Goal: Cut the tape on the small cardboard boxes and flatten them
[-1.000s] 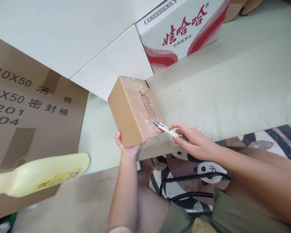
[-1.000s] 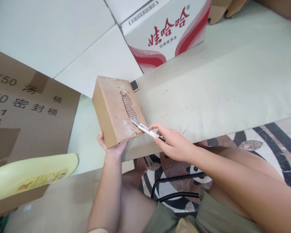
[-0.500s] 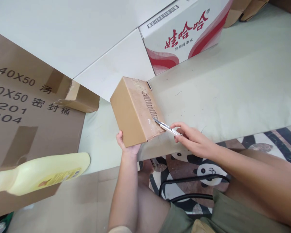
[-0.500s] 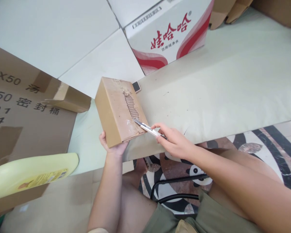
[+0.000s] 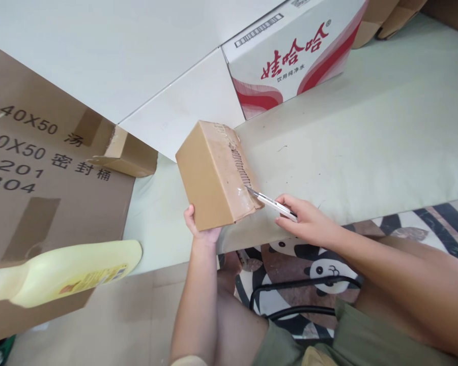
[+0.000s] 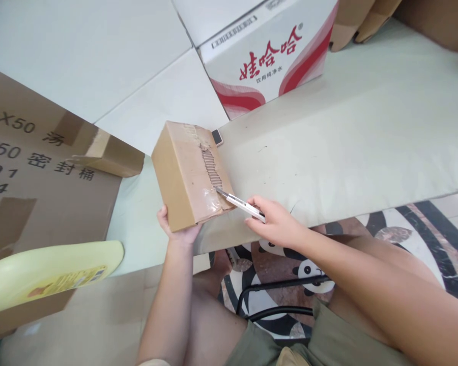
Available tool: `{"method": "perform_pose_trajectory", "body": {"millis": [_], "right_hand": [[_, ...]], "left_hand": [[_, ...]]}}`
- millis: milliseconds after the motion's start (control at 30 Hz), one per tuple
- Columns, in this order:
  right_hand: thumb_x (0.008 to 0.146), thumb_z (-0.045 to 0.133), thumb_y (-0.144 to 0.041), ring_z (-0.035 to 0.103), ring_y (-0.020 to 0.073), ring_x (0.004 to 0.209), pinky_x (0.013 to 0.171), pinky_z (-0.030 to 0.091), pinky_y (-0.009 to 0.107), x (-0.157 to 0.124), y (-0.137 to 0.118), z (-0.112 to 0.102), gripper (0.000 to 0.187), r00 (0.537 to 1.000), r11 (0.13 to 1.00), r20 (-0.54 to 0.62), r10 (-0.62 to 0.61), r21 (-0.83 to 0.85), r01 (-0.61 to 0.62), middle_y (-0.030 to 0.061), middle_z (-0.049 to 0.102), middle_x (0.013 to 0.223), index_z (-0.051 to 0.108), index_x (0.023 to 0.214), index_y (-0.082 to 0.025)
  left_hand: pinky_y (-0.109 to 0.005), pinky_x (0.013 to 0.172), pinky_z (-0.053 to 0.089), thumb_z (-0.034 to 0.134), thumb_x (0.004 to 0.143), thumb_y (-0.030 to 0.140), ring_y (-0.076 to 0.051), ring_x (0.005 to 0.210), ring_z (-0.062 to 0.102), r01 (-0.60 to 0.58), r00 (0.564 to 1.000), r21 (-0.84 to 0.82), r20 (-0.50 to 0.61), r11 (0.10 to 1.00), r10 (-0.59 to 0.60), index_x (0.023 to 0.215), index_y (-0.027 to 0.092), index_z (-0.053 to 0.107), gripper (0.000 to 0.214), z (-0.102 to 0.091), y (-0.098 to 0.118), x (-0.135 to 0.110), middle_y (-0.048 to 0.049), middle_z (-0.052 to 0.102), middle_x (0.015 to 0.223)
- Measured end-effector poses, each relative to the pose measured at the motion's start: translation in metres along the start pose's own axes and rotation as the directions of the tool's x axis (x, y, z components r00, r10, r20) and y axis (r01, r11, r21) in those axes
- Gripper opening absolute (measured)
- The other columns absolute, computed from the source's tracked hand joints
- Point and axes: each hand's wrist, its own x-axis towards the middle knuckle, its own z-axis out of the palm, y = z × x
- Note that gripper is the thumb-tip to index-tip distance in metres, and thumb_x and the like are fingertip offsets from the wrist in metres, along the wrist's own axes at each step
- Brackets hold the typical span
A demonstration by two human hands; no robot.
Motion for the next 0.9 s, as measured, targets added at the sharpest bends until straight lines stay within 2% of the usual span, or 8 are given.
{"method": "perform_pose_trajectory", "body": {"millis": [100,233,367,467,533,600,700,900], "right_hand": [[0.078,0.051,-0.027,0.044,0.0130,0.057,0.055,0.033,0.026,0.003,0.003,0.003,0.017,0.998,0.997,0.041,0.050,-0.069,-0.047,-0.0048,0.044,0.060,0.038,0.068,-0.023],[0.074,0.048,-0.020,0.041,0.0123,0.053,0.052,0.030,0.026,0.005,0.007,0.005,0.014,0.988,0.989,0.081,0.130,-0.080,-0.124,-0.0045,0.044,0.058,0.037,0.065,-0.023],[0.071,0.048,-0.018,0.038,0.0115,0.052,0.050,0.028,0.025,0.003,0.003,0.004,0.012,0.986,0.990,0.098,0.133,0.024,-0.136,-0.0051,0.041,0.057,0.039,0.065,-0.023],[0.071,0.052,-0.021,0.032,0.0096,0.050,0.049,0.024,0.025,0.002,-0.003,0.003,0.015,0.985,0.967,0.100,0.144,0.196,-0.161,-0.0068,0.035,0.056,0.038,0.065,-0.023],[0.071,0.056,-0.025,0.025,0.0080,0.047,0.047,0.018,0.024,0.001,-0.005,0.002,0.021,0.979,0.891,0.123,0.165,0.408,-0.201,-0.0089,0.029,0.053,0.035,0.066,-0.023],[0.070,0.059,-0.029,0.018,0.0066,0.043,0.046,0.014,0.025,0.002,-0.005,0.000,0.029,0.976,0.750,0.148,0.157,0.625,-0.216,-0.0109,0.024,0.050,0.031,0.066,-0.024],[0.073,0.061,-0.035,0.013,0.0055,0.039,0.044,0.011,0.027,0.002,-0.004,-0.002,0.037,0.983,0.577,0.142,0.117,0.796,-0.184,-0.0114,0.021,0.049,0.027,0.064,-0.024],[0.076,0.055,-0.039,0.011,0.0075,0.039,0.044,0.013,0.028,0.002,-0.006,-0.006,0.036,0.980,0.541,0.135,0.148,0.818,-0.194,-0.0104,0.018,0.049,0.023,0.066,-0.024]], "left_hand": [[-0.037,0.077,0.052,0.068,0.068,0.051,-0.025,0.089,0.066,-0.013,1.000,-0.002,-0.002,1.000,0.013,0.106,0.024,0.068,0.046,0.001,0.000,0.000,-0.0038,0.072,0.096],[-0.036,0.071,0.052,0.066,0.069,0.052,-0.025,0.086,0.066,0.001,1.000,-0.028,-0.004,1.000,-0.001,0.105,0.024,0.068,0.046,0.003,0.001,0.002,-0.0033,0.072,0.093],[-0.037,0.070,0.052,0.064,0.071,0.055,-0.026,0.088,0.066,0.006,1.000,-0.044,-0.009,0.999,-0.006,0.104,0.025,0.068,0.045,0.001,0.002,0.006,-0.0033,0.072,0.092],[-0.036,0.071,0.053,0.065,0.070,0.055,-0.025,0.087,0.067,0.003,1.000,-0.035,0.020,0.999,-0.002,0.104,0.026,0.067,0.046,0.000,0.002,0.006,-0.0026,0.072,0.092],[-0.035,0.069,0.053,0.065,0.070,0.054,-0.024,0.086,0.067,0.007,1.000,-0.041,0.023,0.999,-0.006,0.104,0.026,0.067,0.045,0.001,0.002,0.006,-0.0025,0.072,0.092],[-0.035,0.068,0.053,0.064,0.070,0.054,-0.024,0.086,0.067,0.016,1.000,-0.052,0.013,0.999,-0.015,0.104,0.025,0.068,0.045,0.003,0.002,0.005,-0.0028,0.072,0.092],[-0.035,0.068,0.052,0.064,0.070,0.053,-0.025,0.088,0.066,0.027,1.000,-0.056,0.016,0.998,-0.026,0.104,0.025,0.067,0.044,0.004,0.003,0.005,-0.0034,0.072,0.093],[-0.036,0.070,0.052,0.064,0.070,0.054,-0.026,0.090,0.066,0.026,0.999,-0.050,0.026,0.998,-0.024,0.103,0.025,0.067,0.044,0.002,0.003,0.006,-0.0038,0.072,0.095]]}}
